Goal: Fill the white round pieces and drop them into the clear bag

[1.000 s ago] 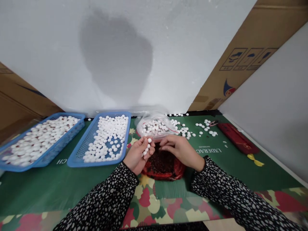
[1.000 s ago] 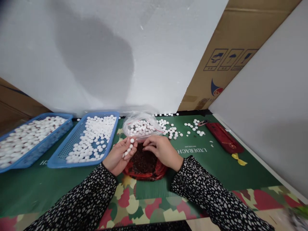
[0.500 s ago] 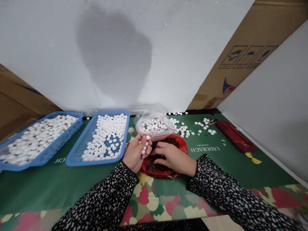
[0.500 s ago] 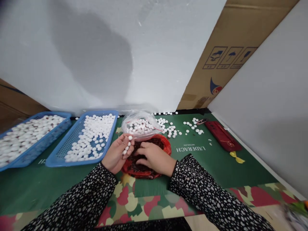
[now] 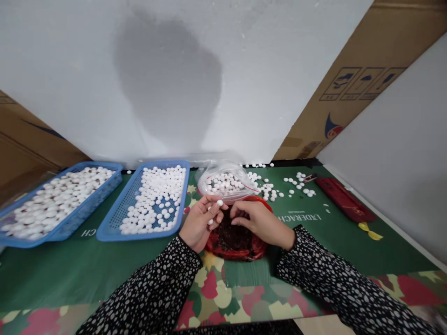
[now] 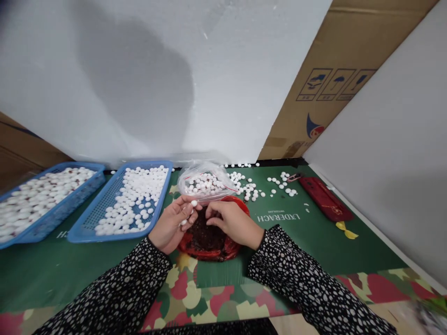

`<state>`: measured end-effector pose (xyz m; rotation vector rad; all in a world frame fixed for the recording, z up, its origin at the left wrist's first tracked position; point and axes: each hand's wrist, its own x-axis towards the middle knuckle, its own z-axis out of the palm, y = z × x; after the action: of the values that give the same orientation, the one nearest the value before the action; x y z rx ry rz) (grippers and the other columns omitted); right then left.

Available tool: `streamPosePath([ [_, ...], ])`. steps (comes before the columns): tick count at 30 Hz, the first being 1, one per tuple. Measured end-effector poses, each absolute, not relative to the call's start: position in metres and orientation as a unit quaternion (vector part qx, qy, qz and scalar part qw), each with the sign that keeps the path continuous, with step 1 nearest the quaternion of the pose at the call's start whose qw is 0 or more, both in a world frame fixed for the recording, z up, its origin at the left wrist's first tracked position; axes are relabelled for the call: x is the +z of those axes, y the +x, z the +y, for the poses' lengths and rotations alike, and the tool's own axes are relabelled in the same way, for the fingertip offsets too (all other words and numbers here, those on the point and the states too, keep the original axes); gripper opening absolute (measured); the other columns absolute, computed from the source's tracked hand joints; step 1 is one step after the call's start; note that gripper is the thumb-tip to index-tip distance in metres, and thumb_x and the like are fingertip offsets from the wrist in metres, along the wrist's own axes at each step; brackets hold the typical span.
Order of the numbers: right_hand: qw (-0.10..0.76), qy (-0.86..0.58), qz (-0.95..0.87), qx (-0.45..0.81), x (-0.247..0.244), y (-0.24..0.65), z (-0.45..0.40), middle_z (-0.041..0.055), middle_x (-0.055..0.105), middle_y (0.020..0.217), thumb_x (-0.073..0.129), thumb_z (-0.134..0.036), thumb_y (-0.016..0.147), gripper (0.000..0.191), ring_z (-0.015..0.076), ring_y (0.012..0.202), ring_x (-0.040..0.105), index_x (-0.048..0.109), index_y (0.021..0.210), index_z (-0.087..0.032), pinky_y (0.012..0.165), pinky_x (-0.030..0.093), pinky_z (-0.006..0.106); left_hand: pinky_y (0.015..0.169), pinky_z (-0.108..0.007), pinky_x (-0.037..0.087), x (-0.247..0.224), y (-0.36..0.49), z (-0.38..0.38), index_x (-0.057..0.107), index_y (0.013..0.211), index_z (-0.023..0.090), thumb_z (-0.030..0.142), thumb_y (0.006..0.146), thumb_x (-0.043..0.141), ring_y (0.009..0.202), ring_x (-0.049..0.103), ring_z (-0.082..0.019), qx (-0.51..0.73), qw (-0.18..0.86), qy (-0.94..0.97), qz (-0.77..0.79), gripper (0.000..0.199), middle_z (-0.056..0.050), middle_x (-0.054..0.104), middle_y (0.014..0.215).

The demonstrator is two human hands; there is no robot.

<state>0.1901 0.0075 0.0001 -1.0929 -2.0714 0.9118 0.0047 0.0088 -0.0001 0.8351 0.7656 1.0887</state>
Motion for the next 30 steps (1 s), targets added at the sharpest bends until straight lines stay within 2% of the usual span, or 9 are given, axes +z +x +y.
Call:
streamPosePath([
  [3, 0.34, -0.413, -0.756, 0.377, 0.002, 0.191, 0.009, -0.0011, 0.07, 0.085, 0.067, -0.012, 0.083, 0.011, 0.0138, 0.078, 0.063, 0.065, 0.089, -0.021, 0.072, 0.05, 0.027, 0.039, -0.011, 0.025, -0.002, 0.005, 0.009, 0.056, 0.095, 0.013, 0.026, 0.075, 0.076, 0.054, 0.048, -0.003, 0.491, 0.705, 0.379, 0.342, 0.031, -0.004, 0.064, 0.083],
  [12, 0.384, -0.42, -0.705, 0.424, 0.005, 0.193, 0.007, 0.0011, 0.073, 0.087, 0.07, -0.017, 0.081, 0.006, 0.0164, 0.081, 0.067, 0.07, 0.084, -0.022, 0.078, 0.052, 0.033, 0.041, -0.013, 0.025, -0.003, 0.005, 0.008, 0.059, 0.089, 0.013, 0.025, 0.07, 0.079, 0.055, 0.047, -0.004, 0.495, 0.689, 0.391, 0.355, 0.03, -0.002, 0.063, 0.079],
  [18, 0.473, -0.421, -0.613, 0.473, 0.004, 0.191, 0.008, -0.001, 0.071, 0.074, 0.073, -0.02, 0.078, 0.004, 0.0142, 0.069, 0.065, 0.069, 0.079, -0.02, 0.067, 0.051, 0.028, 0.041, -0.015, 0.023, -0.004, 0.006, 0.008, 0.062, 0.085, 0.014, 0.026, 0.068, 0.08, 0.051, 0.042, -0.005, 0.488, 0.659, 0.424, 0.384, 0.027, 0.002, 0.056, 0.062],
  [22, 0.504, -0.441, -0.63, 0.394, 0.004, 0.186, 0.006, -0.0009, 0.069, 0.072, 0.075, -0.023, 0.078, 0.007, 0.0134, 0.066, 0.062, 0.07, 0.076, -0.02, 0.063, 0.048, 0.026, 0.041, -0.017, 0.021, -0.007, 0.006, 0.006, 0.064, 0.085, 0.014, 0.027, 0.07, 0.078, 0.045, 0.035, -0.004, 0.47, 0.638, 0.461, 0.398, 0.024, 0.003, 0.056, 0.056],
  [27, 0.519, -0.411, -0.693, 0.286, 0.005, 0.183, 0.001, 0.0008, 0.071, 0.081, 0.07, -0.02, 0.083, 0.002, 0.0143, 0.075, 0.065, 0.07, 0.082, -0.021, 0.071, 0.05, 0.028, 0.043, -0.018, 0.022, -0.006, 0.006, 0.005, 0.067, 0.085, 0.014, 0.029, 0.07, 0.079, 0.047, 0.036, -0.005, 0.47, 0.611, 0.49, 0.407, 0.024, 0.003, 0.056, 0.056],
  [30, 0.522, -0.395, -0.718, 0.236, 0.006, 0.183, -0.001, 0.001, 0.072, 0.083, 0.068, -0.016, 0.084, 0.005, 0.0145, 0.077, 0.066, 0.069, 0.084, -0.021, 0.073, 0.052, 0.029, 0.044, -0.018, 0.024, -0.004, 0.006, 0.004, 0.069, 0.083, 0.014, 0.029, 0.07, 0.079, 0.048, 0.036, -0.005, 0.472, 0.596, 0.498, 0.417, 0.022, 0.003, 0.056, 0.056],
])
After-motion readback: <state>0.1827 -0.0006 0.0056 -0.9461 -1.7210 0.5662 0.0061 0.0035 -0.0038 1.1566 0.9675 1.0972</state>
